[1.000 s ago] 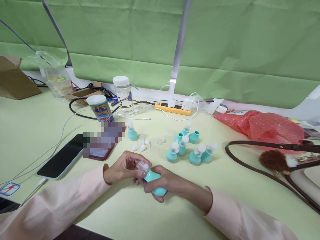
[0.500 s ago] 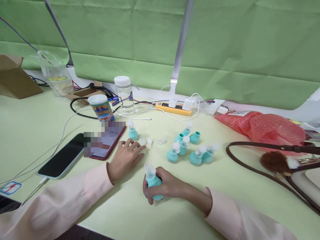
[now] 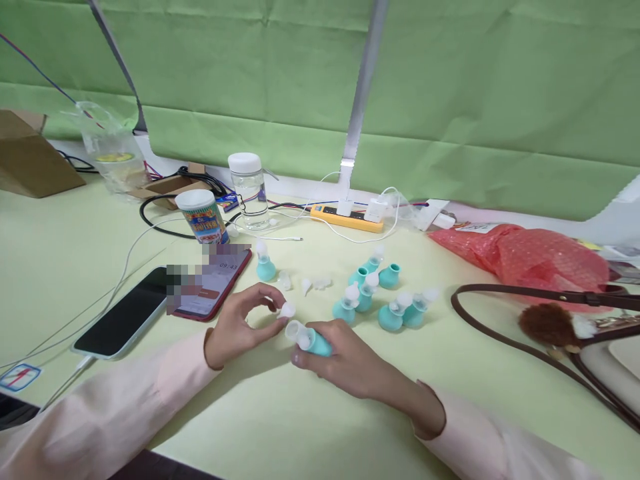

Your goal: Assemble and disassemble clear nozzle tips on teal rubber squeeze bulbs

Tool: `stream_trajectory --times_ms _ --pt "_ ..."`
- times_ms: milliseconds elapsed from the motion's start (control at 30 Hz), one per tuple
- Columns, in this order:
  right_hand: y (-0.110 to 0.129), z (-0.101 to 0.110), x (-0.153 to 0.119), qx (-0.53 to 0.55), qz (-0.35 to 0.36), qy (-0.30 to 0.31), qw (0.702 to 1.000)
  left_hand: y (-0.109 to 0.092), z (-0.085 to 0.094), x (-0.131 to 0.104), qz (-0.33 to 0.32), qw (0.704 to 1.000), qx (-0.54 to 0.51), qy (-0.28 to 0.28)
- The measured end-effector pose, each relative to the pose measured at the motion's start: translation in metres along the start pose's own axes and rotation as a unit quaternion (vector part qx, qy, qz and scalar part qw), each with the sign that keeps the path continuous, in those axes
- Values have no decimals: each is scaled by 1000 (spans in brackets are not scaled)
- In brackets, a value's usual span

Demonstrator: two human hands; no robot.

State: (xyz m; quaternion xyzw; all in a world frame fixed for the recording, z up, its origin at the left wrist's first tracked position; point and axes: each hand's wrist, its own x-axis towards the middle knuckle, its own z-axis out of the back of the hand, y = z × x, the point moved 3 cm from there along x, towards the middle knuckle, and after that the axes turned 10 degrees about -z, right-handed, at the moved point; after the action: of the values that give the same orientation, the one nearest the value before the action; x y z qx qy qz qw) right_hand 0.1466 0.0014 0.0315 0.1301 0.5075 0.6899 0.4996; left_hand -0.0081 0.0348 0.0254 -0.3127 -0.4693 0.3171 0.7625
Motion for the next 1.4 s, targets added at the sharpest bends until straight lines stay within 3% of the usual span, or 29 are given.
stream_trajectory --times_ms 133,200,300,367,400,467,567,667,800,867,1033,1133,1300,1400 --pt "-1 3 1 -83 2 -79 993 -2 0 1 109 971 -214 9" --pt "-3 4 3 -161 15 -140 977 3 -3 2 183 924 -333 34" --pt "-8 3 6 -288 24 -209 934 12 -12 -1 299 824 -472 94" --pt "-11 0 8 -350 26 -233 907 15 -17 -5 340 803 -476 115" --pt "-12 -1 8 -372 28 -240 896 15 -19 -6 343 814 -452 124" --pt "-13 -4 8 -396 39 -252 882 12 -20 -8 316 865 -362 147" --pt "-12 -5 7 -404 73 -285 866 2 -20 -8 205 949 -172 165" --pt "-12 -6 7 -422 140 -314 839 -5 -19 -9 96 982 -20 163" --pt "-15 -10 6 -447 234 -364 783 -3 -21 -13 54 981 56 180" --pt "-16 -11 5 -433 251 -380 778 -3 -21 -14 32 978 64 195" --pt "-17 -15 4 -404 251 -311 823 -4 -22 -12 -15 953 35 299" --pt "-17 -15 4 -389 234 -257 853 -2 -23 -12 -8 945 13 327" --pt "-9 -9 3 -308 207 -268 889 4 -24 -13 79 959 -135 237" --pt "-4 -4 2 -264 173 -261 912 7 -21 -11 182 933 -264 162"
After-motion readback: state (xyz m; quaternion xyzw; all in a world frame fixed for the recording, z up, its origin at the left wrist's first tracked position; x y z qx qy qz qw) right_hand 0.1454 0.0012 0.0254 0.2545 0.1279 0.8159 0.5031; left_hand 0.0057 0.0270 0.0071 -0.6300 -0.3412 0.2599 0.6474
